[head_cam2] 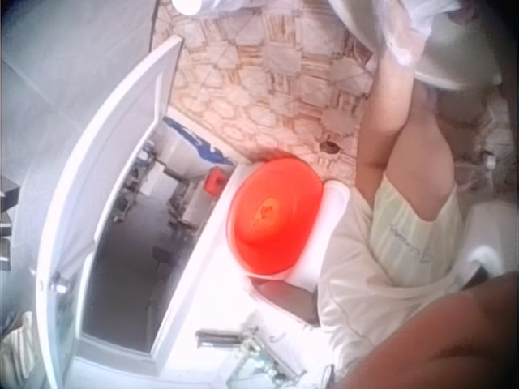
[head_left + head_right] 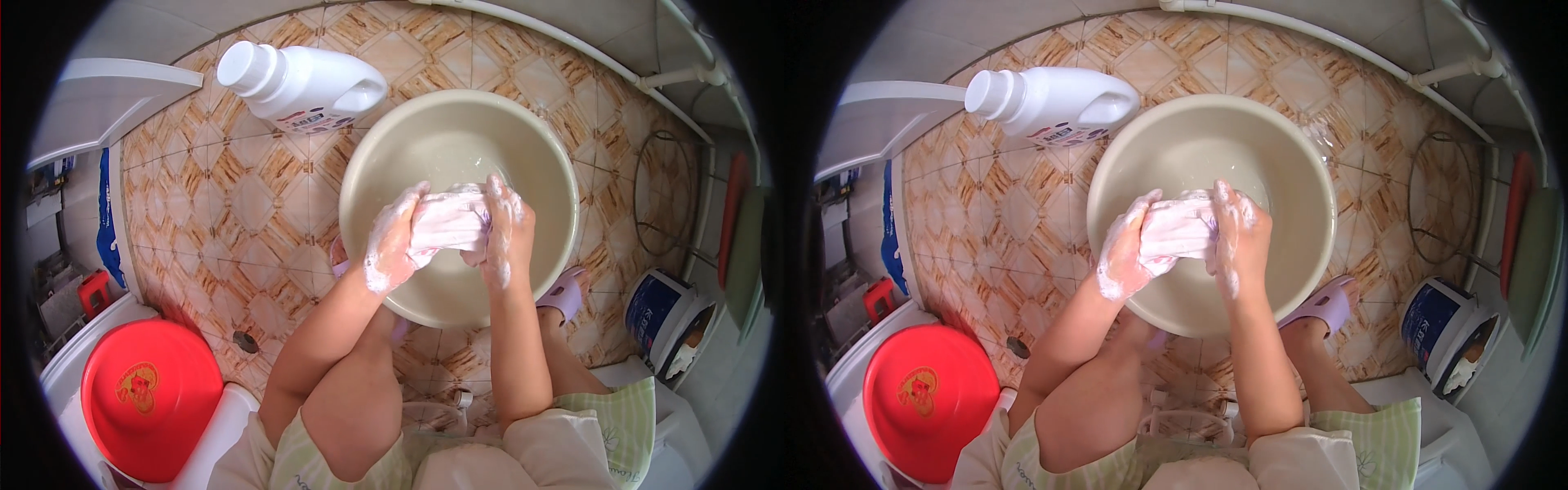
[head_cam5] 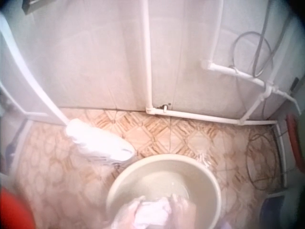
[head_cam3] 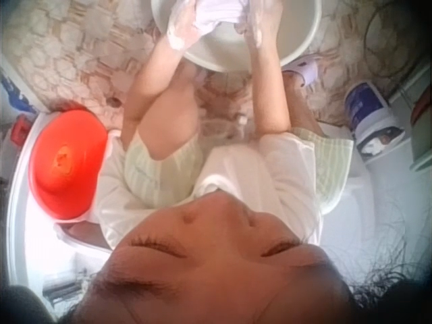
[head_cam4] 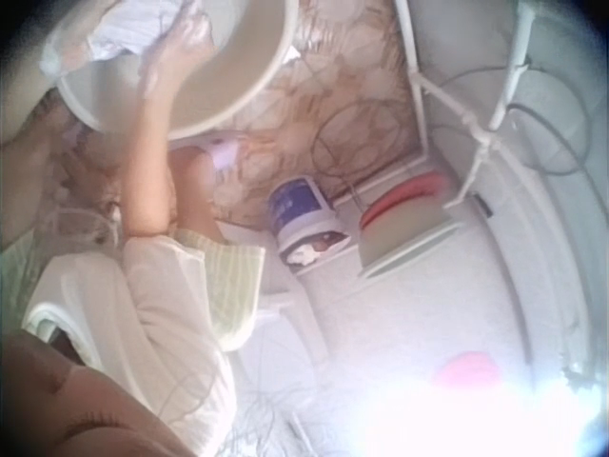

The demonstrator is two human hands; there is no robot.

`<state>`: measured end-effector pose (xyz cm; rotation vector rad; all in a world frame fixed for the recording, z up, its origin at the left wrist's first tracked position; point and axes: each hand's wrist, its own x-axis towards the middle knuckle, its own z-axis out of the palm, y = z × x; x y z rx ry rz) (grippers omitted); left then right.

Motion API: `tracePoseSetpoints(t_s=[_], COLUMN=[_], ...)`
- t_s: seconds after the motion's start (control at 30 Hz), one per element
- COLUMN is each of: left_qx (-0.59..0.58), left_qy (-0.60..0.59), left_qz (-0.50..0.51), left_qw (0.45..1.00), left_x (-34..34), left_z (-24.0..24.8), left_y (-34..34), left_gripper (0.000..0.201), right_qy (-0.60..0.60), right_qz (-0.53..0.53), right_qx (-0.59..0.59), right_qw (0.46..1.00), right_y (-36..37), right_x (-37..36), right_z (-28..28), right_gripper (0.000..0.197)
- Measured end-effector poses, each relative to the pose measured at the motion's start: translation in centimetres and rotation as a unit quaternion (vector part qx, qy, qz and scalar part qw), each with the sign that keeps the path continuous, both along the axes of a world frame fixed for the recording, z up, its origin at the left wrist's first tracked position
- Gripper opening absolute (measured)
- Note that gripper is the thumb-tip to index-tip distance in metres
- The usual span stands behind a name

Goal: The person is washing a pink patterned cloth in a basin of water on the floor, first scrubbing it with a sponge and then using a bar of soap to create a thick lather. They rub the fabric between their hands to clean it.

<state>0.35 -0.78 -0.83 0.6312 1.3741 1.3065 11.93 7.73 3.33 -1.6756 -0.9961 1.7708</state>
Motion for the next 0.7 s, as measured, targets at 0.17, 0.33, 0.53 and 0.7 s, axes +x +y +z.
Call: tracePoseSetpoints(t_s=[0.17,0.33,0.53,0.7], left_qx=[-0.08,-0.009,0.027,-0.06], left_qy=[-0.182,-0.454,-0.479,-0.422], left_qz=[0.021,0.052,-0.077,0.028], left_qw=[0.98,0.889,0.874,0.904], left_x=[1.3,1.5,-3.2,-3.9], left_z=[-4.6,-1.4,0.2,1.7], left_y=[-1.4,-0.7,1.4,1.4], left_gripper=[0.049,0.049,0.053,0.051], right_qy=[-0.146,-0.375,0.068,0.101], right_qz=[0.197,0.272,0.144,0.237], right_qx=[0.474,0.328,0.059,0.028], right_qw=[0.846,0.823,0.986,0.966], right_y=[-5.6,0.2,3.8,3.7], right_x=[-2.0,-1.4,2.3,2.6], right_z=[-1.8,-6.4,-5.8,-3.5], right_gripper=[0.024,0.03,0.032,0.037])
